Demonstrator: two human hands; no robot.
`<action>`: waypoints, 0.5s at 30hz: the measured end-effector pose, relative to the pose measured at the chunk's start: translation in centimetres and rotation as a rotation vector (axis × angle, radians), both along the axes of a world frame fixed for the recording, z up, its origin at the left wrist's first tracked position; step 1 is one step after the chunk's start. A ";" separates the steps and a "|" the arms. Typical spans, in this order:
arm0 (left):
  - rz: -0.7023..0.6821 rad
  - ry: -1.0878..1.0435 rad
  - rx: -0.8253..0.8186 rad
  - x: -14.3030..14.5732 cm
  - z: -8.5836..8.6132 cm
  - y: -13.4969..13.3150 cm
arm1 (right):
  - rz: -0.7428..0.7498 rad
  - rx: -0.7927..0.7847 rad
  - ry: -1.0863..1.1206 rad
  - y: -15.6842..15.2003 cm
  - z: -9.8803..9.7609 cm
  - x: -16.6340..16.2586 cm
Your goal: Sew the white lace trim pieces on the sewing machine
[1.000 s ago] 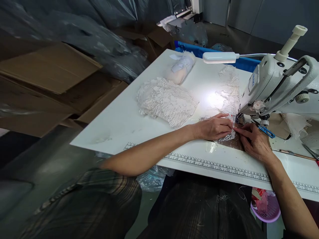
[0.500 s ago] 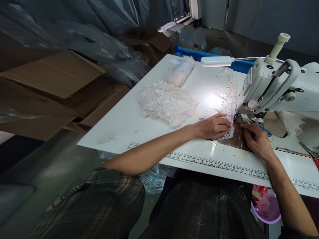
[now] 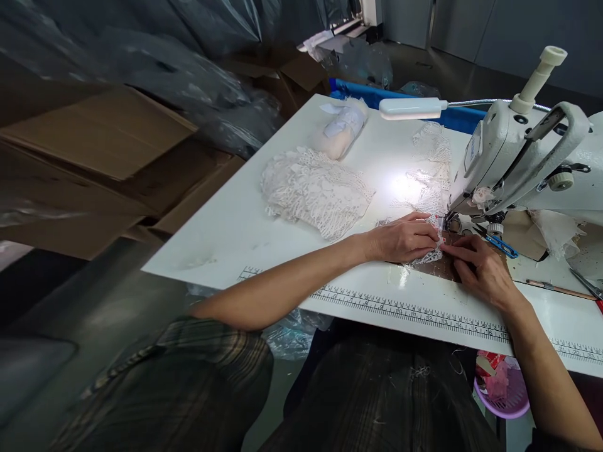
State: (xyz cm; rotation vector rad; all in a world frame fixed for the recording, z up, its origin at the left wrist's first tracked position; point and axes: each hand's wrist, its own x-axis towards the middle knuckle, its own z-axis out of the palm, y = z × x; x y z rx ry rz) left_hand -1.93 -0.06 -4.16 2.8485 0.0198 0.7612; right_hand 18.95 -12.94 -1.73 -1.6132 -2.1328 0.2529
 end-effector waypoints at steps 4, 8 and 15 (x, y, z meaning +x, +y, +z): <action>0.014 0.015 0.008 0.0 0.1 -0.1 | 0.025 -0.004 -0.078 -0.1 0.0 -0.2; 0.021 0.037 0.027 0.0 0.1 -0.2 | 0.022 0.008 -0.090 -0.1 -0.2 -0.2; 0.119 -0.113 0.108 -0.1 0.5 -0.1 | 0.008 0.020 -0.091 -0.2 -0.4 -0.3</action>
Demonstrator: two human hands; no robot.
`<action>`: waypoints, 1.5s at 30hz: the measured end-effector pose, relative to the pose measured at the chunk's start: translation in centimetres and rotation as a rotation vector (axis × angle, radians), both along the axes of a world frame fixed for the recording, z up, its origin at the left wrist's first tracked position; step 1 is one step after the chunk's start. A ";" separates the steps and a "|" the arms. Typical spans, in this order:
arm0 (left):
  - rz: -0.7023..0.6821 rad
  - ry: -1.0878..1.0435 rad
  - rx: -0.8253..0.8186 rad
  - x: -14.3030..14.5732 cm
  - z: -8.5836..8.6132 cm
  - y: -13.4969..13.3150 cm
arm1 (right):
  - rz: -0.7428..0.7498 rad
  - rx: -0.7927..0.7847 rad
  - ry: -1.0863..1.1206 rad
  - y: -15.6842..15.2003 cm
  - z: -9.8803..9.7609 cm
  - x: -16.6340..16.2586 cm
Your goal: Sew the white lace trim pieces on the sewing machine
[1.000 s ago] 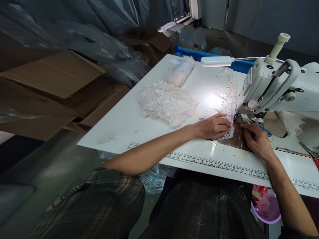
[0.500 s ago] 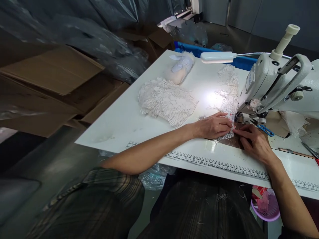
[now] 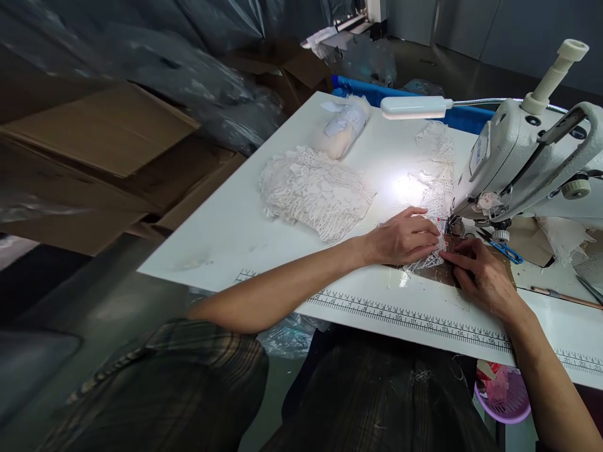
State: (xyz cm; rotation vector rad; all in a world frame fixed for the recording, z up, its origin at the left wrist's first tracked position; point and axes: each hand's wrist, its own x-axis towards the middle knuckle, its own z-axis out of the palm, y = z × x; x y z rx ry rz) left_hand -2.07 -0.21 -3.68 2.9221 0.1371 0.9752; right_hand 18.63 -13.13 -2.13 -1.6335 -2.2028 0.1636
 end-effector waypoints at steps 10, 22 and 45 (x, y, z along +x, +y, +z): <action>0.028 0.059 0.101 0.1 0.2 0.1 | 0.008 0.020 -0.056 0.0 0.2 0.0; 0.071 0.149 0.137 0.1 0.2 -0.1 | 0.009 0.045 -0.080 0.0 0.1 -0.1; 0.179 0.274 -0.011 0.2 1.2 -1.2 | 0.032 0.068 -0.085 -0.1 -0.2 -0.2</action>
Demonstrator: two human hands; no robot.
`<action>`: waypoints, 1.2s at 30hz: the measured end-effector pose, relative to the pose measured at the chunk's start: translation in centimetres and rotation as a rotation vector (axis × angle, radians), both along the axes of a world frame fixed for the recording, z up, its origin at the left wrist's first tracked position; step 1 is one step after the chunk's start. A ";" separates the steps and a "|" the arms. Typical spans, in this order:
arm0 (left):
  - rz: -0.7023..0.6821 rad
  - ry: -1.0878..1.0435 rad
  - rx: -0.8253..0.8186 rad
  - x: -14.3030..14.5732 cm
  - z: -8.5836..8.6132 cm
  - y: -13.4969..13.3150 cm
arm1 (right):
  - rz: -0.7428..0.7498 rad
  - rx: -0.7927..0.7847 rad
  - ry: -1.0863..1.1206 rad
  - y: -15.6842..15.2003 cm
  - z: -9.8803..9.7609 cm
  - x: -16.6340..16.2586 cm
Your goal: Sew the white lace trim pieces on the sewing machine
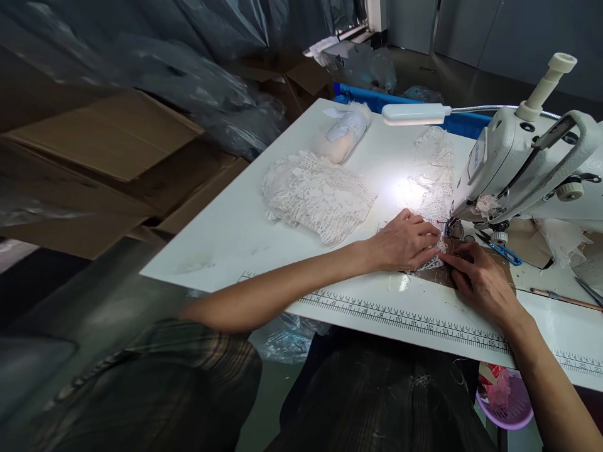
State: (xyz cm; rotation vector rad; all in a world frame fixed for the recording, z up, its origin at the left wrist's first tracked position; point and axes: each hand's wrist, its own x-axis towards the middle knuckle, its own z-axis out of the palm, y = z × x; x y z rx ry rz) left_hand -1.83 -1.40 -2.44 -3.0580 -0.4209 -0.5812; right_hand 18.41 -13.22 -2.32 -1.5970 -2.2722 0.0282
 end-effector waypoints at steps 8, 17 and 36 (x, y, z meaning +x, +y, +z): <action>-0.077 0.085 -0.004 1.2 0.8 1.6 | -0.113 -0.050 -0.051 -0.1 0.2 -0.9; -0.072 -0.068 -0.045 0.9 -0.8 1.8 | -0.123 -0.051 -0.032 -0.1 0.3 -1.1; -0.044 -0.136 -0.043 1.1 -1.5 1.9 | -0.147 -0.031 0.018 -0.1 0.0 -1.1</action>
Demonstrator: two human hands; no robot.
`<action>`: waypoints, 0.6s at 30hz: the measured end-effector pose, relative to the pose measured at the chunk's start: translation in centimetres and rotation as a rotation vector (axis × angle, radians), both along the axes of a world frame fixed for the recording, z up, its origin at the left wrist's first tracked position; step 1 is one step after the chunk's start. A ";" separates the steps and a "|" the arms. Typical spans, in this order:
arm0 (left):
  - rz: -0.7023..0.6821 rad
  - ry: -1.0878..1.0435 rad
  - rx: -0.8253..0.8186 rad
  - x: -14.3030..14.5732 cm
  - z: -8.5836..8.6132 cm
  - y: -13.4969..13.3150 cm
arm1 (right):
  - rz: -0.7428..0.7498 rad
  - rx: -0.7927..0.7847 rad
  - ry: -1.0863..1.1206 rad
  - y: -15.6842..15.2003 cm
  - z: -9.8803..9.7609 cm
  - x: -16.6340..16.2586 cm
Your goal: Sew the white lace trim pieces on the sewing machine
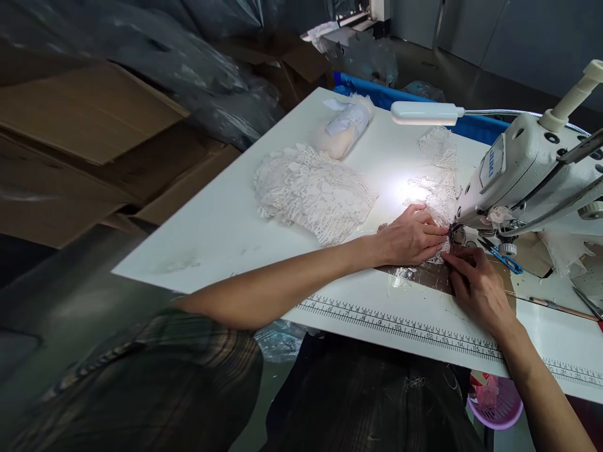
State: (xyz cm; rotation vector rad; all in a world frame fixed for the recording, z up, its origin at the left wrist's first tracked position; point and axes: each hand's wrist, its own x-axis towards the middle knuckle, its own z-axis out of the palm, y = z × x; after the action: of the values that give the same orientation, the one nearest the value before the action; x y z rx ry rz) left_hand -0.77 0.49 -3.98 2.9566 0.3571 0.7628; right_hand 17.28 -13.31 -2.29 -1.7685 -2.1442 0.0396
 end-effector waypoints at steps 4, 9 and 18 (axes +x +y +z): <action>-0.002 -0.006 0.012 0.1 0.1 0.0 | 0.009 0.010 0.005 0.1 0.2 0.0; 0.005 0.007 0.057 0.0 0.2 -0.1 | 0.002 0.008 0.026 0.2 0.1 0.1; -0.015 -0.041 0.149 0.5 0.2 -0.4 | -0.019 -0.020 0.058 0.2 0.1 0.2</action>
State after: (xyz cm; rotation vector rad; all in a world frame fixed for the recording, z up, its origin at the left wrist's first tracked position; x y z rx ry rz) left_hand -0.31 0.14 -3.75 3.0714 0.2873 0.8838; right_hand 17.51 -13.12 -2.15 -1.7766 -2.0933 0.1065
